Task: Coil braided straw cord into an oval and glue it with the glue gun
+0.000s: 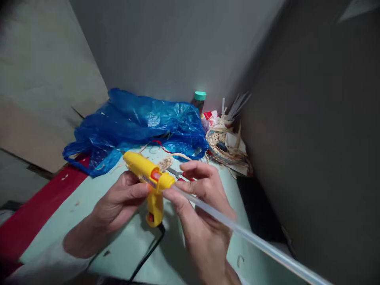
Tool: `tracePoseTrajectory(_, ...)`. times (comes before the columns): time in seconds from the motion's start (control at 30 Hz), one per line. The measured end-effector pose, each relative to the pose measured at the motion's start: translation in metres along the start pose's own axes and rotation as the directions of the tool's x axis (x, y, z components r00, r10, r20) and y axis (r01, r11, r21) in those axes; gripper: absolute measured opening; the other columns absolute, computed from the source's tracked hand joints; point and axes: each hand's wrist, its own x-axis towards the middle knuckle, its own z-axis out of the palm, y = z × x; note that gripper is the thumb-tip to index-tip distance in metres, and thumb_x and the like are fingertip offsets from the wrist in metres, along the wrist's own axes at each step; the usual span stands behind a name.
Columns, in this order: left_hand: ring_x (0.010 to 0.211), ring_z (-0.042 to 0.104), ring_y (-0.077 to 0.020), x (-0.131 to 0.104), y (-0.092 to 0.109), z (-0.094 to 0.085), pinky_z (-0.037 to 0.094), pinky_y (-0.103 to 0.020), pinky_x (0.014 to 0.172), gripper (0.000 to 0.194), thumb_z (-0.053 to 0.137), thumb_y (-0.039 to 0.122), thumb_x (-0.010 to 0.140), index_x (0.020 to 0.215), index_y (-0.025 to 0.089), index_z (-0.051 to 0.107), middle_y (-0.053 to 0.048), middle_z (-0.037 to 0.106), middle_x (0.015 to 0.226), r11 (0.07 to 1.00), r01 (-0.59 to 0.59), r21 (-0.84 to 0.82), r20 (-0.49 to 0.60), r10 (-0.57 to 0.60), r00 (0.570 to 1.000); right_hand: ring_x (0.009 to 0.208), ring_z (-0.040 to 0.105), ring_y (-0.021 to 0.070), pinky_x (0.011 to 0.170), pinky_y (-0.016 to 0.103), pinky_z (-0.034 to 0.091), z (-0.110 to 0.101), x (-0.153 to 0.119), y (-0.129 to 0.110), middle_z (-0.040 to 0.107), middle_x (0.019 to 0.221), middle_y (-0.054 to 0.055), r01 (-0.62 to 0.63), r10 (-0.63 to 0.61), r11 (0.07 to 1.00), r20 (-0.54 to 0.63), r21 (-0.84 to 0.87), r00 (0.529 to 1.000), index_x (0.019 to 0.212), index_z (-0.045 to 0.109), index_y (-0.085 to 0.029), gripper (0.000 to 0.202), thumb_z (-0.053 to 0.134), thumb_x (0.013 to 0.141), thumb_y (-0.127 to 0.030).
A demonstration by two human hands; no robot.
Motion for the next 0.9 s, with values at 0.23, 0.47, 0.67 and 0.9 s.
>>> tracePoseTrajectory(0.23, 0.078, 0.068, -0.0136, 0.001, -0.003, 0.0, 0.055, -0.021, 0.076, 0.023, 0.088, 0.019, 0.067, 0.089, 0.018, 0.082, -0.002, 0.077, 0.082, 0.999, -0.019, -0.045, 0.0, 0.019, 1.0, 0.096, 0.058, 0.0174, 0.078, 0.026, 0.051, -0.016, -0.009, -0.01, 0.059, 0.104, 0.005, -0.041, 0.039, 0.999, 0.065, 0.03, 0.997, 0.116, 0.064, -0.024, 0.02, 0.062, 0.096, -0.02)
tracePoseTrajectory(0.47, 0.071, 0.064, -0.0107, -0.003, -0.002, 0.001, 0.053, -0.018, 0.069, 0.018, 0.089, 0.021, 0.066, 0.083, 0.018, 0.081, -0.001, 0.073, 0.076, 0.999, -0.023, -0.027, 0.026, 0.023, 0.999, 0.088, 0.065, 0.0188, 0.071, 0.028, 0.057, -0.032, -0.012, -0.013, 0.065, 0.095, 0.004, 0.034, -0.033, 0.999, 0.04, -0.035, 0.999, 0.097, 0.072, -0.021, 0.016, 0.07, 0.089, -0.009)
tracePoseTrajectory(0.67, 0.074, 0.065, -0.012, -0.004, -0.001, 0.001, 0.054, -0.02, 0.071, 0.016, 0.088, 0.024, 0.068, 0.082, 0.018, 0.081, -0.002, 0.073, 0.079, 1.0, 0.006, 0.018, 0.062, -0.007, 0.998, 0.084, 0.065, 0.0177, 0.067, 0.028, 0.056, -0.031, -0.011, -0.01, 0.066, 0.091, 0.003, 0.086, -0.085, 0.993, 0.014, -0.076, 0.996, 0.095, 0.071, -0.019, 0.013, 0.07, 0.088, -0.008)
tracePoseTrajectory(0.9, 0.076, 0.067, -0.0124, -0.004, -0.002, 0.001, 0.056, -0.019, 0.07, 0.014, 0.087, 0.026, 0.07, 0.081, 0.02, 0.081, -0.002, 0.075, 0.081, 1.0, 0.004, 0.019, 0.099, -0.006, 0.995, 0.077, 0.063, 0.0175, 0.058, 0.029, 0.05, -0.022, -0.017, -0.012, 0.064, 0.084, 0.002, 0.082, -0.09, 0.991, -0.072, -0.107, 0.993, 0.093, 0.069, -0.019, 0.016, 0.068, 0.085, -0.005)
